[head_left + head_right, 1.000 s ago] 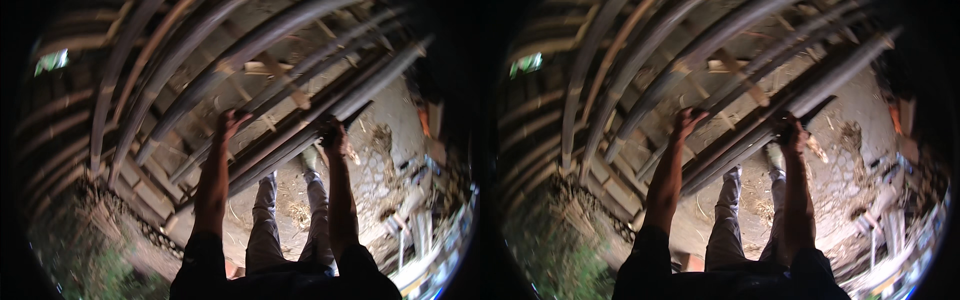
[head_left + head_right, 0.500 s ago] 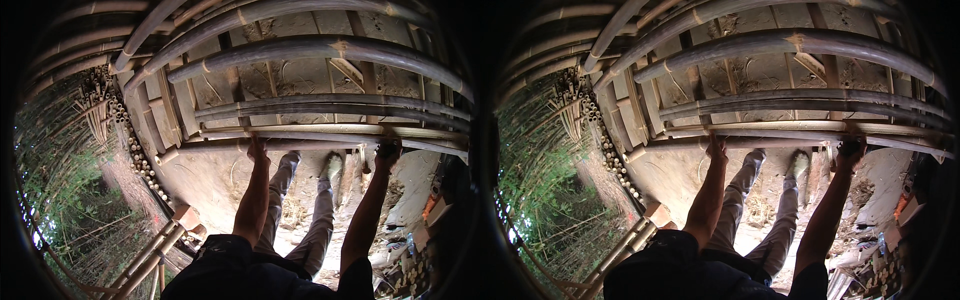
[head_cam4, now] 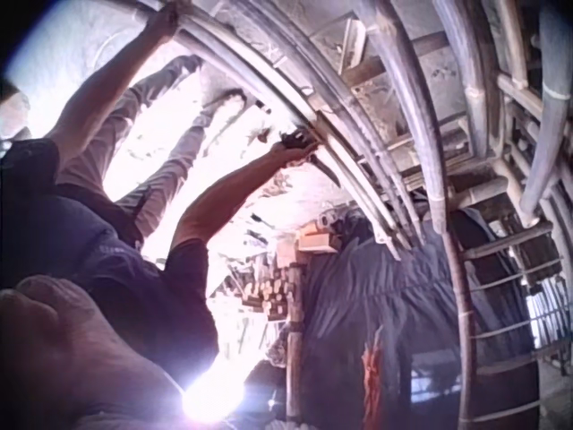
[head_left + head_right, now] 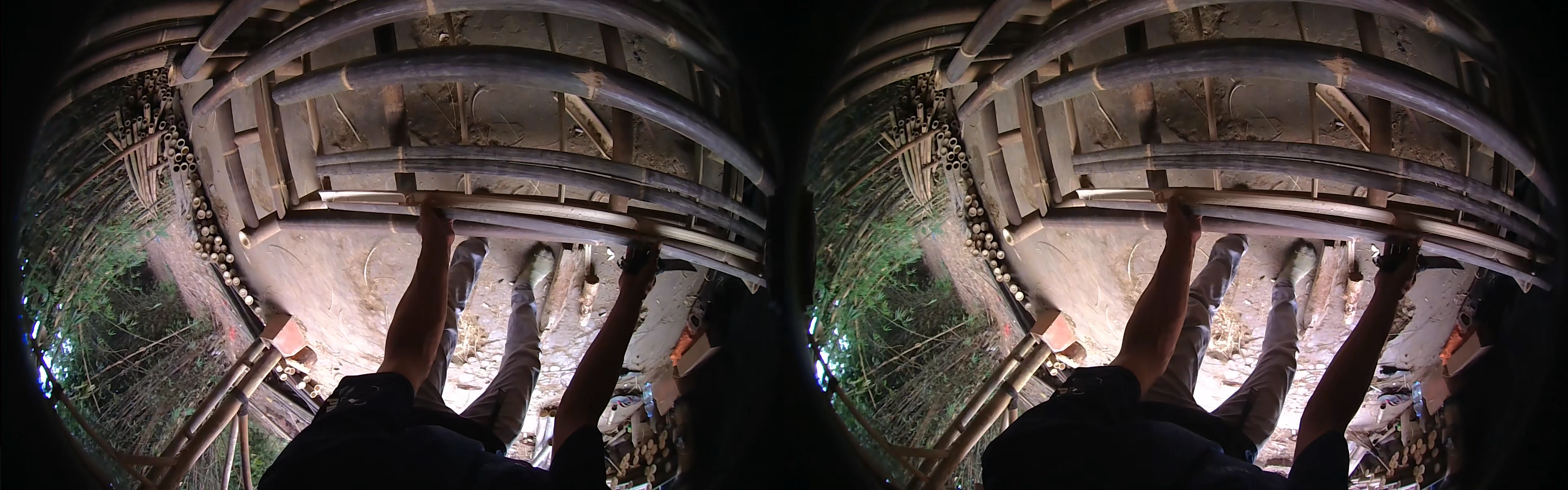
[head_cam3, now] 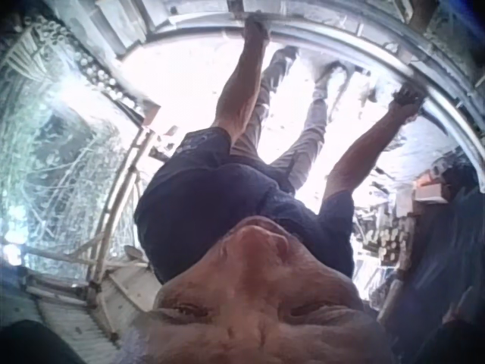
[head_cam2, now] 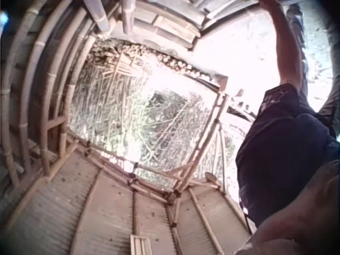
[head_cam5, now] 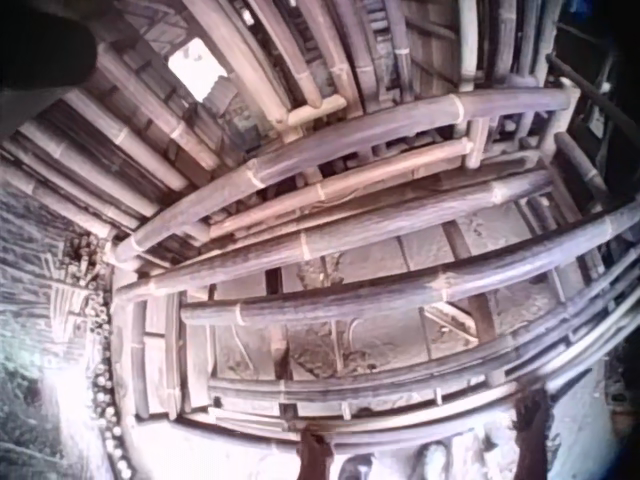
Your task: The person uses a machete to split long bamboo poles into thinner strips. They repeatedly position a pole, strike it with the blade to split it lengthwise, and then place the resulting pieces onto a nearby bamboo rack.
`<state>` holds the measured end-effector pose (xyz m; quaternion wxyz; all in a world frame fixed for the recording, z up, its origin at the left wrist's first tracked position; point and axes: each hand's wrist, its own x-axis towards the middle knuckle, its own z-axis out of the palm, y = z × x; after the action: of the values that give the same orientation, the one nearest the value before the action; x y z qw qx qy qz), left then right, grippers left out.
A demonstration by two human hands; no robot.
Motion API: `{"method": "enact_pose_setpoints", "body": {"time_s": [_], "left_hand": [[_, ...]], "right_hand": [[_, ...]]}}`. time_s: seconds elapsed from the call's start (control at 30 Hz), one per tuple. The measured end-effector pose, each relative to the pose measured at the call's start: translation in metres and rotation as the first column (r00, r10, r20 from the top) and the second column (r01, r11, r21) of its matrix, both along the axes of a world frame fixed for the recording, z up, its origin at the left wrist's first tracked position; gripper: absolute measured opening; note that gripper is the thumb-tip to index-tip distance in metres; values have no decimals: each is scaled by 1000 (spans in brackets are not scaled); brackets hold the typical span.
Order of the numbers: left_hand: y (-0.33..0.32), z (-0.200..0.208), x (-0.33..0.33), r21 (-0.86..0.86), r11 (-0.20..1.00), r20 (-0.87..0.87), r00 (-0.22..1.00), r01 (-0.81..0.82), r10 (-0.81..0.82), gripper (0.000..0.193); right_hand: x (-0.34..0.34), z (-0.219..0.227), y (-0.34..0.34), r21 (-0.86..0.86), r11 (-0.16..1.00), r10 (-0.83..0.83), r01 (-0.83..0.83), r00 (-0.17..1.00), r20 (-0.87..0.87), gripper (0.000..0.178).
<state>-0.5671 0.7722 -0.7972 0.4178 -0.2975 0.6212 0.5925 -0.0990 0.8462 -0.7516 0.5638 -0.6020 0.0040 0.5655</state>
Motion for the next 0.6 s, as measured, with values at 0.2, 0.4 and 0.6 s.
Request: {"method": "enact_pose_setpoints", "body": {"time_s": [0.2, 0.4, 0.6], "left_hand": [[33, 19, -1, -439, 898, 14, 1000, -7, 14, 90], [46, 29, -3, -555, 830, -22, 996, 59, -85, 70], [1, 7, -9, 168, 978, 120, 987, -123, 104, 39]], "right_hand": [[-45, 5, 18, -67, 996, -49, 54, 997, 66, 28], [-37, -22, 18, -30, 997, 66, -64, 996, 63, 31], [-40, -8, 11, 19, 984, 177, -177, 984, 0, 24]]}}
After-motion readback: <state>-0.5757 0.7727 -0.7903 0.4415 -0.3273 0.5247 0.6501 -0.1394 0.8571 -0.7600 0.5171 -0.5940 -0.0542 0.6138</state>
